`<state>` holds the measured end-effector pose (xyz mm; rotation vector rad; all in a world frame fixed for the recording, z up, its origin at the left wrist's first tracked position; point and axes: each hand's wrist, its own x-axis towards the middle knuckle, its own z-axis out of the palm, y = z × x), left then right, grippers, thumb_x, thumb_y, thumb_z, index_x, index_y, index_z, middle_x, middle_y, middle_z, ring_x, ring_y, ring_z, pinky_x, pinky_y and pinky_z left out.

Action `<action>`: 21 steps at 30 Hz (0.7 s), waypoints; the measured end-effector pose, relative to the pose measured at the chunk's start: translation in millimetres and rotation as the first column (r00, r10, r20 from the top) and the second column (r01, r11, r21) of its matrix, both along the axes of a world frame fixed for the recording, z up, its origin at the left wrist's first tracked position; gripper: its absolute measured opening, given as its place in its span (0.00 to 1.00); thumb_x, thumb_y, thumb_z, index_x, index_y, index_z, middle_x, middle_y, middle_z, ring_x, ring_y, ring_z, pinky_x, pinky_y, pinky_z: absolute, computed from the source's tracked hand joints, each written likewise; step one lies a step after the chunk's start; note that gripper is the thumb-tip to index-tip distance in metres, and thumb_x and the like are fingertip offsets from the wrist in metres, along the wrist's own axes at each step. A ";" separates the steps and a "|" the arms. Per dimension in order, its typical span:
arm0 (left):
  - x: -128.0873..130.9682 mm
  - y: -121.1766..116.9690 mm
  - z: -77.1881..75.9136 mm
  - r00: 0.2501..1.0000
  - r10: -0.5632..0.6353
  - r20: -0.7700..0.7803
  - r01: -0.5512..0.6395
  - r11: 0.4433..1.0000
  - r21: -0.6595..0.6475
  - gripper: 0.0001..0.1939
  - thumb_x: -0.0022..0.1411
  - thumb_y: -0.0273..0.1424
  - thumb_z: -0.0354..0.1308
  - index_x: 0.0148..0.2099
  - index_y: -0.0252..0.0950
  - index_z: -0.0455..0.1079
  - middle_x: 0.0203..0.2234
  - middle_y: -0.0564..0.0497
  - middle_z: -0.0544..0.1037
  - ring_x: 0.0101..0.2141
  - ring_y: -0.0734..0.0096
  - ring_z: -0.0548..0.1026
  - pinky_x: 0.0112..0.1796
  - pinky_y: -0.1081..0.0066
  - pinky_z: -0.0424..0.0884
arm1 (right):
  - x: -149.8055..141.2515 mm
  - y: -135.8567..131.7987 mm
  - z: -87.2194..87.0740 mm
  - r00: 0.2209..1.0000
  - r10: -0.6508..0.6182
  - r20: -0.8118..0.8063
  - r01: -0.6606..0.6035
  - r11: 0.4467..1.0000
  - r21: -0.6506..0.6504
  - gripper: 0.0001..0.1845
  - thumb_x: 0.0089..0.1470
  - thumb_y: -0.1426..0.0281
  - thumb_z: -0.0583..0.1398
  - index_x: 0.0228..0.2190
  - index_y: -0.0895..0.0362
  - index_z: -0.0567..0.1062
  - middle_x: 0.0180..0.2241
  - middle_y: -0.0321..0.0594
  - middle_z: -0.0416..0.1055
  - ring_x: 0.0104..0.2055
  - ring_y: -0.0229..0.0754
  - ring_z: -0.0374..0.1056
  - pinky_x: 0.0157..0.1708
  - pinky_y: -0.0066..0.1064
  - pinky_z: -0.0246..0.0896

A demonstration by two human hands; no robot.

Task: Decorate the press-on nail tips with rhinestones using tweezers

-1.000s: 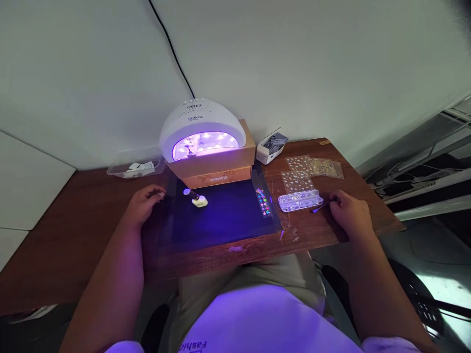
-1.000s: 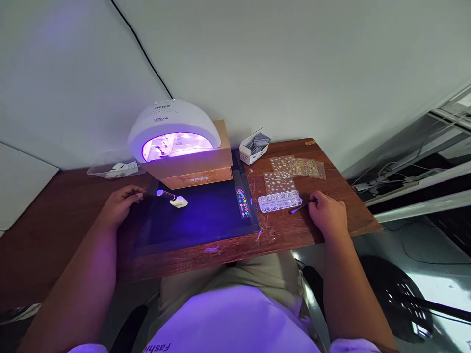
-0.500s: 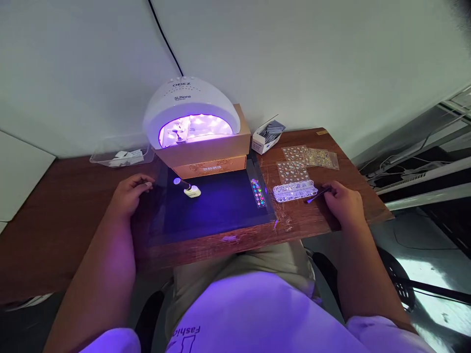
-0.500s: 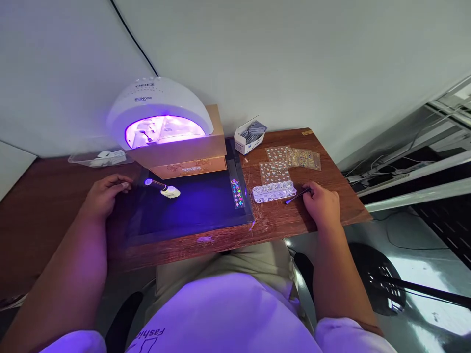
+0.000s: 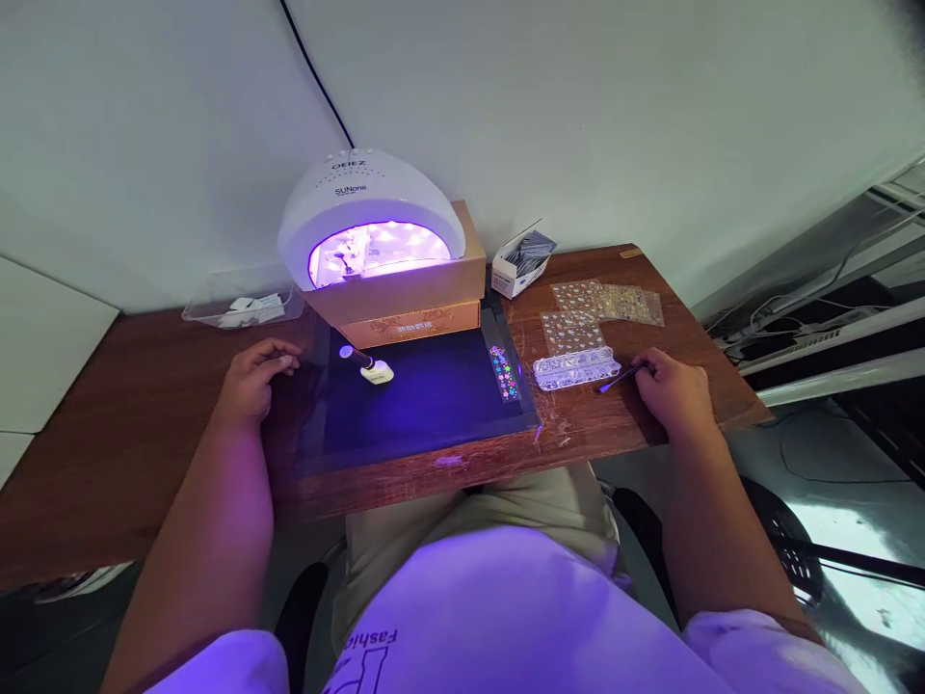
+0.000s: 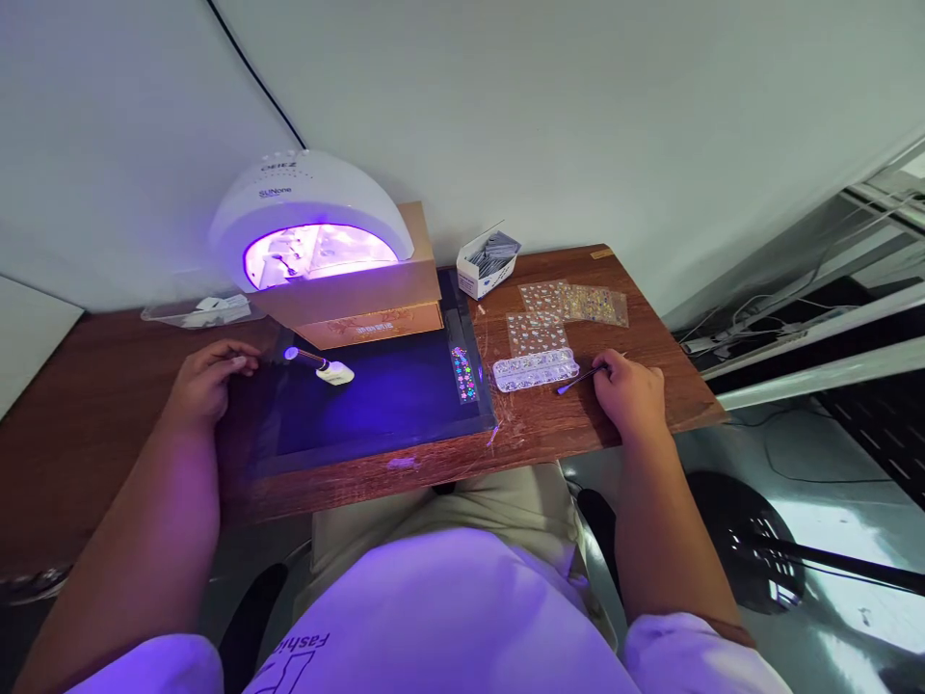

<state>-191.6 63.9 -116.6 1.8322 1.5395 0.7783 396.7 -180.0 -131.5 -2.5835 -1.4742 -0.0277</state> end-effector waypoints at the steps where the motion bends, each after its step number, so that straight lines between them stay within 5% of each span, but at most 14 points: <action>1: 0.1 0.3 -0.5 1.000 0.014 0.000 -0.014 1.000 -0.006 0.16 0.69 0.41 0.57 0.47 0.32 0.71 0.39 0.49 0.76 0.37 0.70 0.76 0.39 0.65 0.76 | -1.1 -0.7 0.9 1.000 0.011 0.009 -0.011 1.000 -0.014 0.16 0.58 0.67 0.51 0.41 0.54 0.77 0.33 0.44 0.79 0.35 0.48 0.71 0.36 0.36 0.50; 8: 2.0 -0.1 1.4 0.999 0.033 -0.014 -0.033 0.999 -0.029 0.16 0.69 0.41 0.57 0.49 0.32 0.71 0.41 0.48 0.76 0.39 0.69 0.76 0.41 0.63 0.76 | -12.9 -10.1 10.1 0.990 0.116 0.083 -0.107 0.988 -0.111 0.18 0.63 0.70 0.47 0.45 0.55 0.74 0.44 0.50 0.77 0.44 0.52 0.70 0.38 0.39 0.51; 21: 10.2 -4.4 7.9 0.992 -0.052 -0.112 0.045 0.997 -0.065 0.15 0.69 0.39 0.58 0.49 0.32 0.71 0.42 0.47 0.77 0.40 0.68 0.76 0.42 0.63 0.77 | -1.1 -26.7 19.6 0.880 0.420 0.221 -0.354 0.891 -0.284 0.18 0.65 0.69 0.47 0.46 0.52 0.74 0.43 0.47 0.73 0.45 0.51 0.66 0.39 0.40 0.54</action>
